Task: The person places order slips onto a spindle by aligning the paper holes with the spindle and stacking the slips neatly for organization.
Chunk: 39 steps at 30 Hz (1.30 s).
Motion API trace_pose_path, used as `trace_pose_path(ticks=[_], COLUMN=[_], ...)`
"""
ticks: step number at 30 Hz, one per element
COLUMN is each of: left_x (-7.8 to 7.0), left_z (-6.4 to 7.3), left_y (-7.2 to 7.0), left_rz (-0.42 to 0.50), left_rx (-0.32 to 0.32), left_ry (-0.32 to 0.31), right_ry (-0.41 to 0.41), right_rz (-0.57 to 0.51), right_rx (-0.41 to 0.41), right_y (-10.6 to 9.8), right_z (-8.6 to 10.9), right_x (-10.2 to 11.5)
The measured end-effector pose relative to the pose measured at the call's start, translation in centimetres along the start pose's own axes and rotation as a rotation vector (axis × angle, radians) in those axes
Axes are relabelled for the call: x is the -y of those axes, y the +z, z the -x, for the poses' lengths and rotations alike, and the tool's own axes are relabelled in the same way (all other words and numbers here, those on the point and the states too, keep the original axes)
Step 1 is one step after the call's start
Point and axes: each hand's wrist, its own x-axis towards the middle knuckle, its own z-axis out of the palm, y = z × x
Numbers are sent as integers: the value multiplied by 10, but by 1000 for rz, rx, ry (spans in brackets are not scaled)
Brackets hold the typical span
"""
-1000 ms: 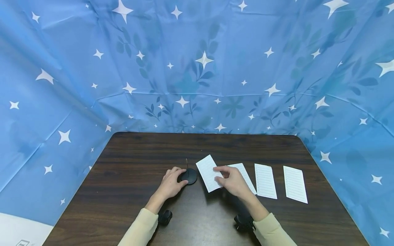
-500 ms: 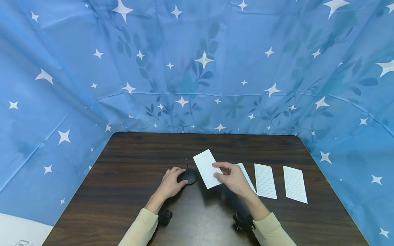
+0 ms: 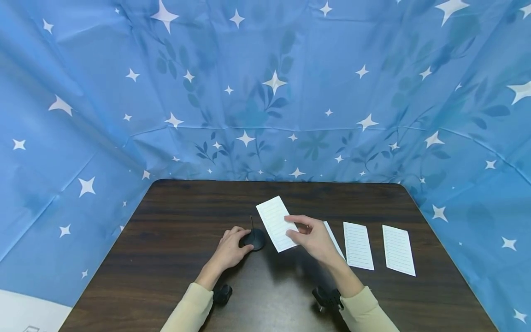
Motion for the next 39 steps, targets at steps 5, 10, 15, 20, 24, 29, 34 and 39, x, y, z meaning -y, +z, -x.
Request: trace_pose_path(ticks=[5,10,15,20,24,29,34,39], left_x=[0,0,-2,-4,-8,-9,-11,-18], left_z=[-1,0,0,0,2,4,4,0], left_y=[0,-1,-2,-3,-6,-9,-16,-26], left_rz=[-6,-8,-2,7,56,115,186,339], left_rx=[-10,-2,3,-1,-10,-65,-209,-358], left_ry=[5,0,-1,-10,-34,-53,-40,6], right_ry=[16,20,15,16,13,15,13,17], right_rz=[-89,-136,-154,-161,-156,-148,-131,-125], right_rx=[35,66,87,99,107,109,110,118], right_y=[4,9,12,15,18,20,22,23], right_z=[-2,-3,-4,-7,-8,-9,-10,-10], right_x=[6,11,12,11,9,6,4,4])
